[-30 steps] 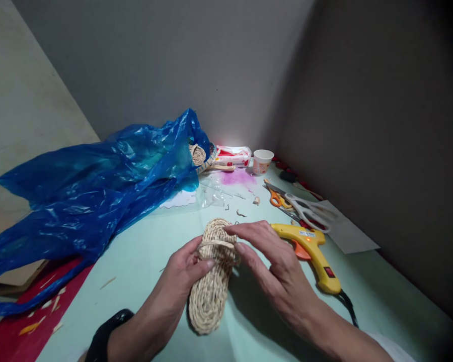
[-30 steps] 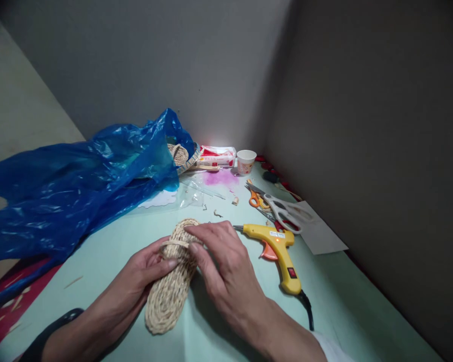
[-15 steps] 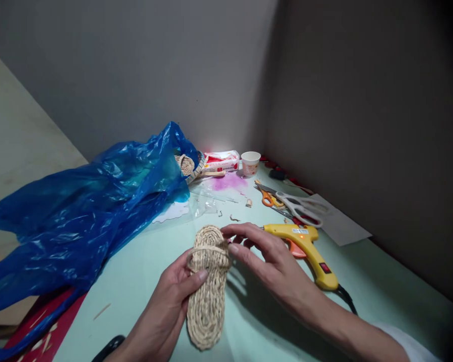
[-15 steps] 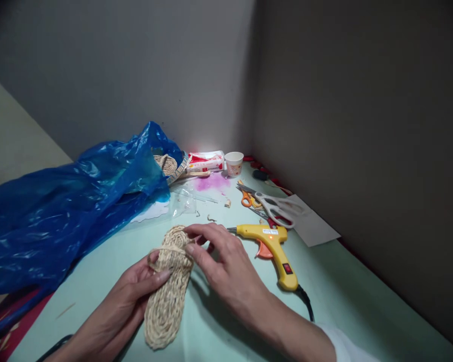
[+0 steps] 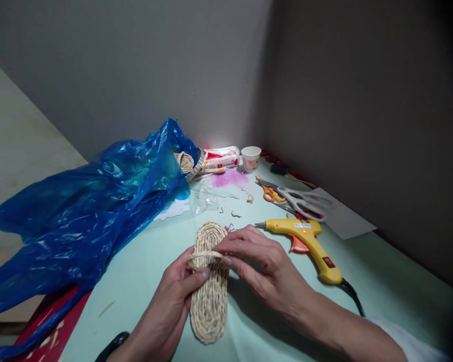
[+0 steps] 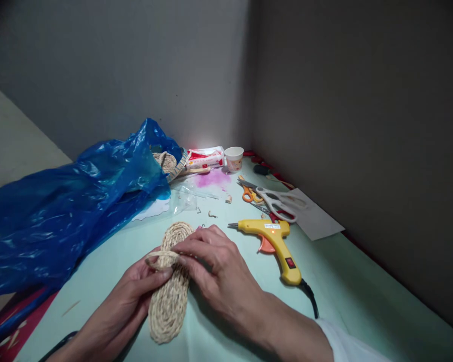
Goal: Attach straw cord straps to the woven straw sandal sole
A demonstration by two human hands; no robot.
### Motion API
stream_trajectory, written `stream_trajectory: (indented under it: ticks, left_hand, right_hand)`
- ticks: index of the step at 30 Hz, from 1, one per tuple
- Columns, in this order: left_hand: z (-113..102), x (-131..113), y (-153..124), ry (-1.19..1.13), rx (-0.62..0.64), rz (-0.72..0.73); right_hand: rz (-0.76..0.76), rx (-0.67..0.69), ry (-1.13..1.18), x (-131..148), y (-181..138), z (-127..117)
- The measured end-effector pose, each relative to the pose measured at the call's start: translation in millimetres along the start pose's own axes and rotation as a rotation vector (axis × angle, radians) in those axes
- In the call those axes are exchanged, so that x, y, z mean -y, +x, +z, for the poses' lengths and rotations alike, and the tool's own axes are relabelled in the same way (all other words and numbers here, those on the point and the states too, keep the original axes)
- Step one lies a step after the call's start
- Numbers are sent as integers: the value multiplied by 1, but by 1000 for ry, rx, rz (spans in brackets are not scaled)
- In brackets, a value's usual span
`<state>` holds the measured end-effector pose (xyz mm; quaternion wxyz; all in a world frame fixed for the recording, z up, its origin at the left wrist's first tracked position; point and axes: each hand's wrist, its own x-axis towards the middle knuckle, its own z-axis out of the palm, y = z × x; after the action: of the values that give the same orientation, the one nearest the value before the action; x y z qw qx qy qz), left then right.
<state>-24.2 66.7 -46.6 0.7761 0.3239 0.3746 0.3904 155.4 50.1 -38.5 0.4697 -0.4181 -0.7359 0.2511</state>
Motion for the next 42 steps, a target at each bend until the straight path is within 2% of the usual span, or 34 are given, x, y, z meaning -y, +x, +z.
stream_trajectory:
  ticks: [5, 11, 13, 17, 19, 22, 25, 31, 34, 39, 40, 42]
  left_hand:
    - [-1, -1, 2, 11, 0, -14]
    - [-2, -1, 0, 46, -14, -44]
    - [-3, -1, 0, 47, -13, -43]
    - [-2, -1, 1, 30, -1, -36]
    - [-2, -1, 1, 24, 2, -41]
    - [-2, -2, 1, 27, 12, -37]
    - [-3, -1, 1, 30, 2, -39]
    - [-3, 0, 1, 53, -24, -48]
    - [-4, 0, 1, 87, -44, -60]
    - [-4, 0, 1, 42, 8, -44]
    - [-4, 0, 1, 33, 20, -38]
    - [-4, 0, 2, 34, 26, -28]
  right_hand:
    - [56, -20, -8, 1, -3, 0]
    - [288, -96, 43, -2, -1, -3]
    - [205, -95, 31, -2, -1, -4]
    - [-167, -32, -177, -3, -4, -2]
    - [-230, 8, -265, -4, -6, 0]
    - [-191, 4, -292, -5, -7, 2]
    - [-132, -29, -222, -5, -6, 2]
    - [147, -88, -80, -4, 2, -7]
    - [93, -93, -85, -2, 4, -10]
    - [-187, 40, -96, 5, 0, -4]
    - [-197, 56, -84, 6, -1, -3]
    - [-107, 33, -69, 7, -2, -3]
